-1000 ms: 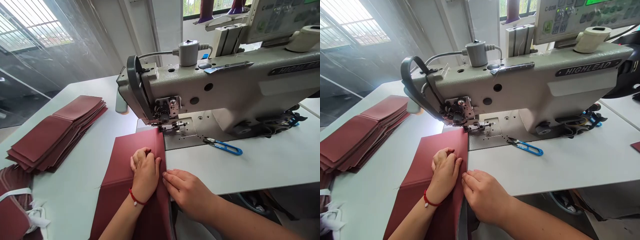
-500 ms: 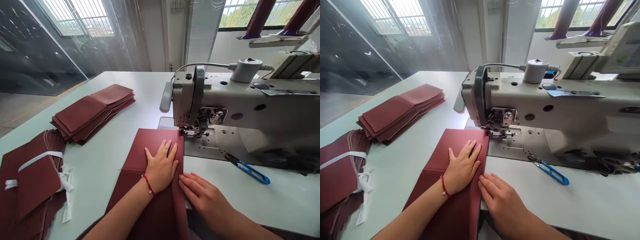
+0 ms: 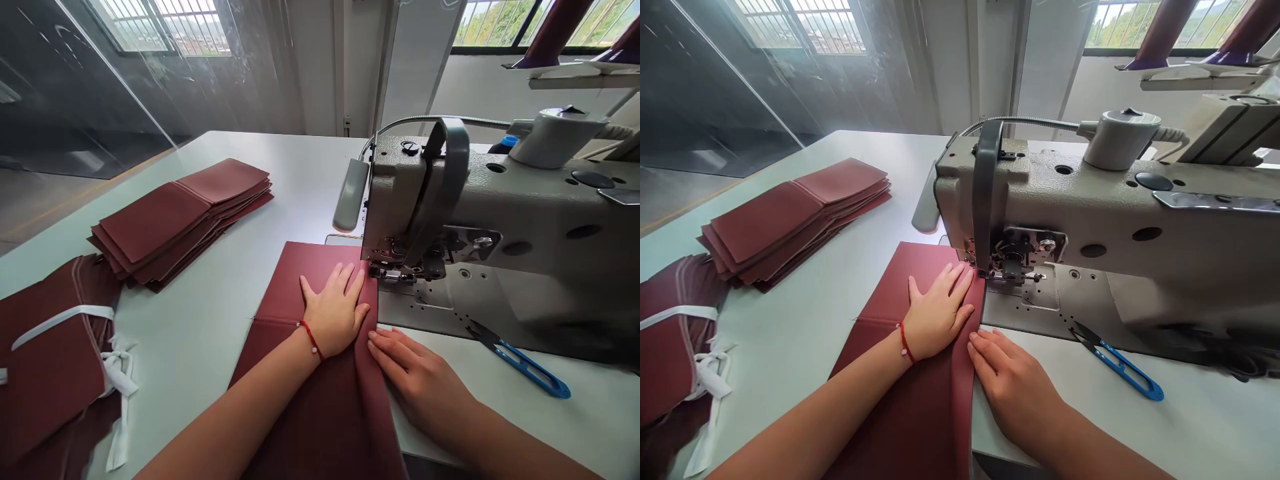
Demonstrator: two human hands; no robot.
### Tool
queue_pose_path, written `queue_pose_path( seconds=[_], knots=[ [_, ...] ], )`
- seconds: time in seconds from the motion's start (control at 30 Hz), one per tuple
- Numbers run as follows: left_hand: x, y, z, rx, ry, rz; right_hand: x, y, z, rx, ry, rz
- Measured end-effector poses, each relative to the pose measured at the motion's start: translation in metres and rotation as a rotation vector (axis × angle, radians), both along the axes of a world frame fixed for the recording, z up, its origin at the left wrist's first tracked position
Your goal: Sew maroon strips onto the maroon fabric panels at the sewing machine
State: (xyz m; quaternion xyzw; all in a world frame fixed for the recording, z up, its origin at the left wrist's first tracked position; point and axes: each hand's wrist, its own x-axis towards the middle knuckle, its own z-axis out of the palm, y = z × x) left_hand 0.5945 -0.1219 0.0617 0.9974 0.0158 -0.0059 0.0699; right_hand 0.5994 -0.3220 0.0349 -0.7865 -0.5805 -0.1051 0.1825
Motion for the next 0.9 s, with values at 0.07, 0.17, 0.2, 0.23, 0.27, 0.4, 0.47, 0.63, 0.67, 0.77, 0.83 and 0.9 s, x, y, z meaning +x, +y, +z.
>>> queue_pose_path(
  seconds=[0.07,0.17,0.2,0.23,0.27,0.4,0.47,0.63,0.67,0.77,0.83,0.9],
  knots=[
    [0.007,0.002,0.0,-0.011,-0.002,-0.003,0.005,0.002,0.0,-0.004,-0.007,-0.003],
    [0.016,0.006,0.0,-0.014,-0.004,-0.009,0.014,0.005,0.002,0.004,-0.021,-0.019],
    [0.019,0.007,0.0,-0.014,-0.007,-0.012,0.016,0.007,0.002,0.008,-0.026,-0.024],
    [0.022,0.009,0.0,-0.014,-0.012,-0.015,0.019,0.008,0.002,0.009,-0.029,-0.028],
    [0.025,0.01,0.0,-0.016,-0.017,-0.018,0.022,0.009,0.002,0.008,-0.031,-0.03],
    [0.036,0.016,-0.001,-0.022,-0.038,-0.034,0.032,0.011,-0.002,-0.007,-0.035,-0.037],
    [0.041,0.017,-0.001,-0.017,-0.044,-0.034,0.037,0.012,-0.004,-0.002,-0.033,-0.051],
    [0.055,0.021,0.002,-0.02,-0.033,-0.03,0.048,0.017,-0.003,-0.002,-0.021,-0.077],
    [0.058,0.022,0.003,-0.026,-0.028,-0.029,0.05,0.019,-0.003,-0.002,-0.02,-0.083],
    [0.066,0.025,0.003,-0.05,-0.019,-0.03,0.055,0.022,-0.002,-0.005,-0.016,-0.113],
    [0.072,0.028,0.004,-0.059,-0.015,-0.031,0.058,0.024,-0.001,-0.01,-0.014,-0.156],
    [0.077,0.03,0.004,-0.058,-0.01,-0.03,0.06,0.025,0.0,-0.023,-0.012,-0.201]
  ],
)
